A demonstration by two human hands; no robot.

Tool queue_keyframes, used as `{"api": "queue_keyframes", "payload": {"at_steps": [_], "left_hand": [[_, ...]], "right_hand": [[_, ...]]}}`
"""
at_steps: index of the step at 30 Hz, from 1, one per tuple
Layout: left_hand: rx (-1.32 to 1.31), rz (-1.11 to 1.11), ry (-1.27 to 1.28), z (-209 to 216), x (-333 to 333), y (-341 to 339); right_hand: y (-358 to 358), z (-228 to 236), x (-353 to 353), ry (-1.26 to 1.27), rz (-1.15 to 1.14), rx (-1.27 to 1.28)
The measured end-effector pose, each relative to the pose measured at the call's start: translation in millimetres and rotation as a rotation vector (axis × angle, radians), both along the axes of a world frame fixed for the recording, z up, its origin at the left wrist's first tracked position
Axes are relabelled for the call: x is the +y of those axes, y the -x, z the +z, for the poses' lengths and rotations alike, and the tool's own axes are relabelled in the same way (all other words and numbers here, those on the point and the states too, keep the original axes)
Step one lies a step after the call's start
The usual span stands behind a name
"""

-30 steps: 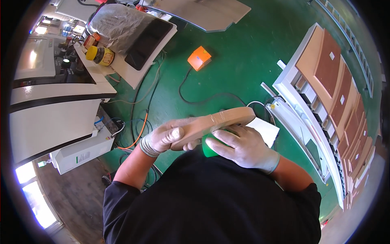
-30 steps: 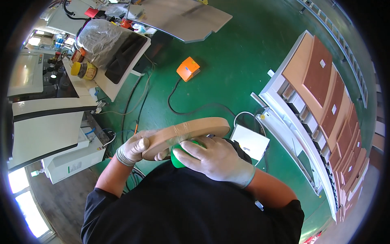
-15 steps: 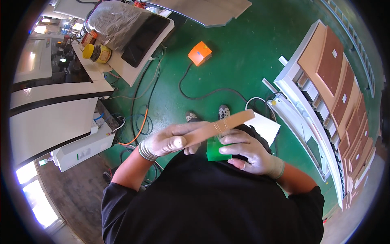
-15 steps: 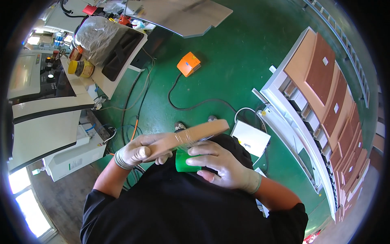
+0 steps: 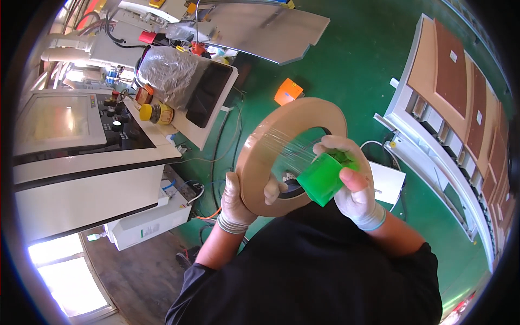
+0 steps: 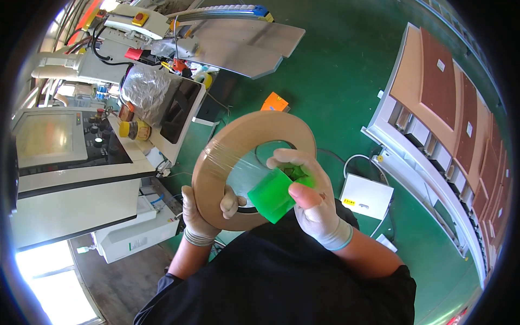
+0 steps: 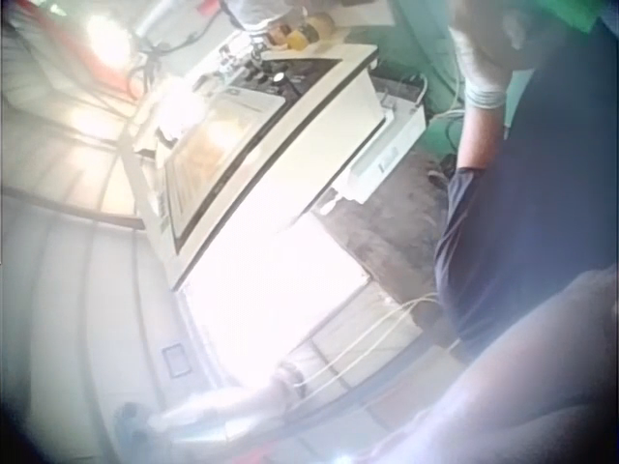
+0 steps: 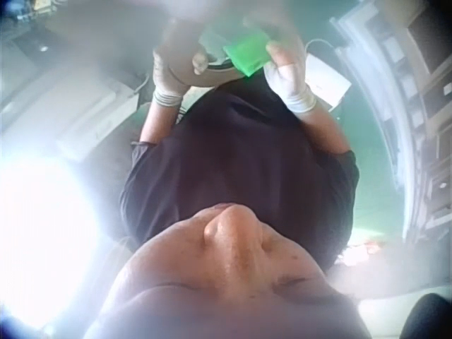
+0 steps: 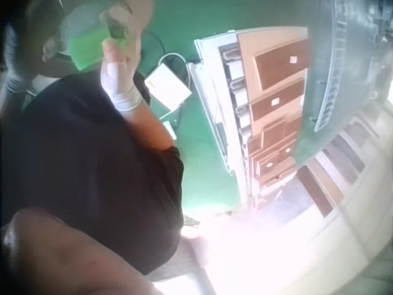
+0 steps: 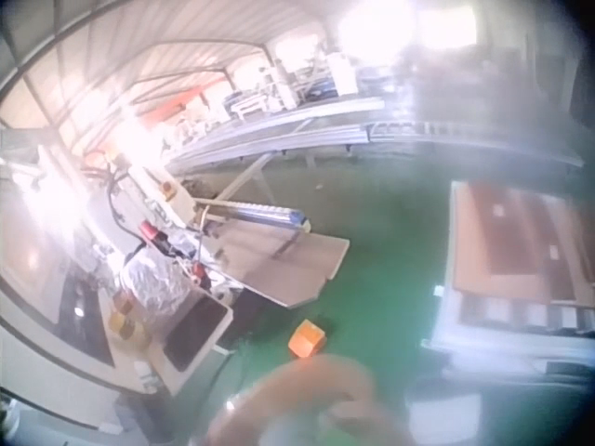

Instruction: The person prepares a roll of edge banding material and feeds it into an industrial edge-banding machine.

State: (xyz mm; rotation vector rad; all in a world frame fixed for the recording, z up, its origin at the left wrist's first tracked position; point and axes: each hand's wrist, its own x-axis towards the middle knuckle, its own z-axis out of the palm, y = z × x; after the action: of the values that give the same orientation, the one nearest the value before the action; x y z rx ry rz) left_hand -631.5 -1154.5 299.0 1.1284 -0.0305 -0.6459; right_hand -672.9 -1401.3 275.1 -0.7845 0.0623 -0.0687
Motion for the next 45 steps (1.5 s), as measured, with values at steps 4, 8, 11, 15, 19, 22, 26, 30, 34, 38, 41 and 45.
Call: {"api": "queue_keyframes", "payload": {"at_steps": [4, 8, 11, 15, 19, 22, 26, 30, 34, 38, 41, 45], "left_hand": [[0.036, 0.048, 0.211, -2.7, 2.1, -0.7], [0.05, -0.099, 0.179, 6.5, 14.4, -3.1], [0.077, -0.347, -0.016, 12.8, 27.3, -3.2], [0.032, -0.648, -0.061, 21.1, 27.4, -12.0], [-0.144, -0.75, -0.111, 9.0, 33.4, -7.6], [-0.295, -0.766, -0.087, 9.9, 23.4, 0.5], [-0.656, -0.795, -0.048, 22.3, 9.8, 13.9], [-0.803, -0.762, -0.065, 32.1, -1.3, 5.7], [-0.711, -0.782, 0.0, 15.5, -1.9, 15.1], [-0.715, -0.795, -0.016, 19.4, -0.3, 20.4], [-0.759, -0.824, -0.024, 19.7, -0.3, 18.0], [-0.809, -0.853, -0.005, 17.4, -10.6, 18.8]], "right_hand": [[-1.2, -26.2, -6.2, 0.194, 0.117, 0.046], [10.4, -36.7, -0.9, 0.372, 0.158, 0.051], [29.7, -49.7, -14.0, 0.555, 0.397, 0.0], [47.8, -46.5, -21.3, 0.601, 0.538, -0.088], [47.0, -59.0, -26.1, 0.61, 0.541, -0.248], [54.1, -55.1, -29.9, 0.734, 0.567, -0.25], [44.9, -28.6, -45.5, 0.799, 0.702, -0.307], [46.4, -20.9, -41.9, 0.873, 0.683, -0.376], [43.8, -5.5, -42.3, 0.971, 0.745, -0.346], [58.0, 13.4, -67.2, 1.277, 0.834, -0.226], [81.8, -3.3, -146.3, 1.122, 0.92, -0.034], [31.1, 36.0, -151.6, 1.058, 0.573, 0.152]]}}
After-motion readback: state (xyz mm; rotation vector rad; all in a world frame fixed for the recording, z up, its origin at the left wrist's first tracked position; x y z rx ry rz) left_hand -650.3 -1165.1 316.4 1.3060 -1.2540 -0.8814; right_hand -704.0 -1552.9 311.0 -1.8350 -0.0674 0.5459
